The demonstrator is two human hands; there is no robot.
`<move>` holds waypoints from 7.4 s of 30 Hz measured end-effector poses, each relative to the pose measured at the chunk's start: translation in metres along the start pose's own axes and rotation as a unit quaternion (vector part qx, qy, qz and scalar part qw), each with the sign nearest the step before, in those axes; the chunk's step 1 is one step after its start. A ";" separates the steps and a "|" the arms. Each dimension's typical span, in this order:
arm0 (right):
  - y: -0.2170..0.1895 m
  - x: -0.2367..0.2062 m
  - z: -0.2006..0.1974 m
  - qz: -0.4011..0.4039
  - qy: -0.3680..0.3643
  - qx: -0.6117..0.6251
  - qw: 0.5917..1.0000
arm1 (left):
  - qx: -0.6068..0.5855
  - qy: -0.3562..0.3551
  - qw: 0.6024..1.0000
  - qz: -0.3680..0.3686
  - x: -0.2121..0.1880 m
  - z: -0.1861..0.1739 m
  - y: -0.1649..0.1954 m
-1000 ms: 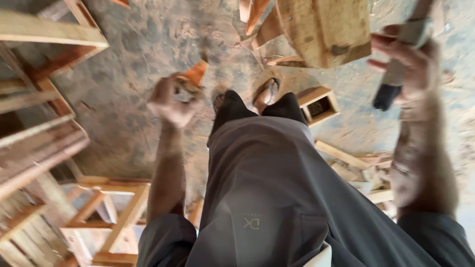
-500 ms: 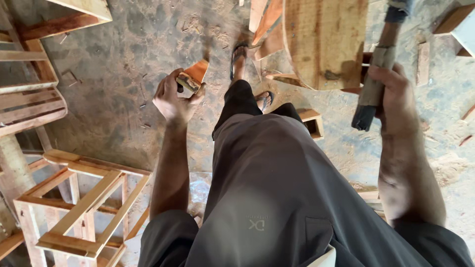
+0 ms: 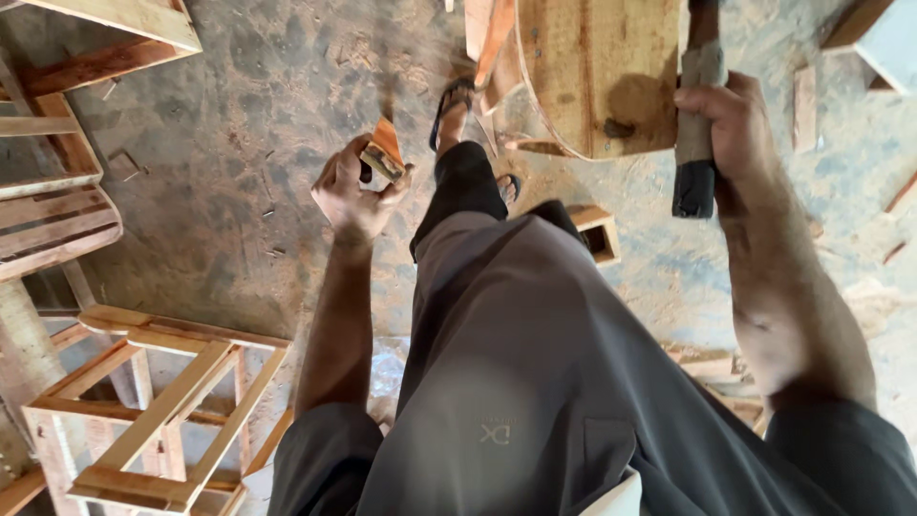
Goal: The person uses a hammer to drive nails into a wooden chair frame, attaching a small wooden block to the seat. They repeatedly pick up nails and small blocks, position them, and hammer them into place.
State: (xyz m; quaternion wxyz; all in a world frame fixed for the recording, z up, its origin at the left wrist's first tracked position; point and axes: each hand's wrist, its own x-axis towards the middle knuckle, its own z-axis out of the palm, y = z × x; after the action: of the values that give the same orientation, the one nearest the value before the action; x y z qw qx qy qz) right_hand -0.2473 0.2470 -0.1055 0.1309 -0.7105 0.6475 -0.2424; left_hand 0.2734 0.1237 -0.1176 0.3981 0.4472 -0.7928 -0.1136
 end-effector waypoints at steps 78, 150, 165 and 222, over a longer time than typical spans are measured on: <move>-0.080 0.047 -0.030 0.512 0.014 0.328 0.794 | -0.144 -0.147 0.978 0.010 0.060 0.091 0.118; -0.080 0.061 -0.055 0.433 -0.033 0.367 0.823 | -0.149 -0.108 0.982 -0.048 0.046 0.130 0.131; -0.084 0.063 -0.056 0.456 -0.045 0.332 0.824 | -0.185 -0.097 0.977 -0.048 0.048 0.132 0.128; -0.116 0.015 0.016 0.137 0.186 -0.160 0.960 | -0.442 -0.511 0.529 -0.513 -0.020 -0.008 -0.082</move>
State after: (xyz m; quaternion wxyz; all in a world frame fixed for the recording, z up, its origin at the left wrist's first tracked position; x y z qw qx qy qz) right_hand -0.1390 0.2447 -0.0578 -0.0755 -0.5687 0.7821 -0.2432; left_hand 0.3360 0.0944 -0.1668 -0.0547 0.4099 -0.3433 -0.8433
